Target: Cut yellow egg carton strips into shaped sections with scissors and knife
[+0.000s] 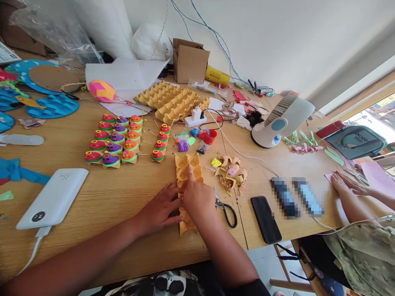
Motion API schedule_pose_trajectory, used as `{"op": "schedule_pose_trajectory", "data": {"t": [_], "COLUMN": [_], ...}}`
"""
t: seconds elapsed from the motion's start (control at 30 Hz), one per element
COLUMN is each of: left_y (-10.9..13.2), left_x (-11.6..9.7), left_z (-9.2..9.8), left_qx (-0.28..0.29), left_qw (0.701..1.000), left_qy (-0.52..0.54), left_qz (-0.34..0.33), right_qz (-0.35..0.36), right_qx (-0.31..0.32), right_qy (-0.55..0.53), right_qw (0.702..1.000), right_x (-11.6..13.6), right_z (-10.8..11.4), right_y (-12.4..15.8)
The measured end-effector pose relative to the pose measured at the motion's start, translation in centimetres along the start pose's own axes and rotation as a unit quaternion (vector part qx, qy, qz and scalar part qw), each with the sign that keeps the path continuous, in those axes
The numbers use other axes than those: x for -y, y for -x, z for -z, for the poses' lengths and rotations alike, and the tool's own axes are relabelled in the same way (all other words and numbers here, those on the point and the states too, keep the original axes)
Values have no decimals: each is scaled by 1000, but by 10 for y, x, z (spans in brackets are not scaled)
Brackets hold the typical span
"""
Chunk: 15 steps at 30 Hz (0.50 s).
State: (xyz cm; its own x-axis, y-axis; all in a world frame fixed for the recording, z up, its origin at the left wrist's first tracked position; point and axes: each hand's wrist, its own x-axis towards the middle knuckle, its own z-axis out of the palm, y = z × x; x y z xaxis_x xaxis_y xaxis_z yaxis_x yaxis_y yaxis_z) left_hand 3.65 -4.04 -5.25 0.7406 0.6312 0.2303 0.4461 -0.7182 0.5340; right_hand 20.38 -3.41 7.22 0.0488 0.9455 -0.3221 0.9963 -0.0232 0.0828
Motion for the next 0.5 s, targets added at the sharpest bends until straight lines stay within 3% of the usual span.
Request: {"op": "schedule_pose_trajectory", "data": {"t": [0.17,0.37,0.5], "left_y": [0,-1,-1], "left_x": [-1,-1,-1], "left_z": [1,1,1], "left_qx": [-8,-4,5], "left_qw": [1000,1000,1000], "left_qy": [-1,5,-2], "left_qz": [1,0,2], "right_qz": [0,10,7], "right_qx": [9,7,10], "right_qy": [12,-2,0], "right_qw": [1000,1000,1000], "right_x": [-2,2,0], "right_z": [-3,6,1], "right_y": [15,-5,0]}}
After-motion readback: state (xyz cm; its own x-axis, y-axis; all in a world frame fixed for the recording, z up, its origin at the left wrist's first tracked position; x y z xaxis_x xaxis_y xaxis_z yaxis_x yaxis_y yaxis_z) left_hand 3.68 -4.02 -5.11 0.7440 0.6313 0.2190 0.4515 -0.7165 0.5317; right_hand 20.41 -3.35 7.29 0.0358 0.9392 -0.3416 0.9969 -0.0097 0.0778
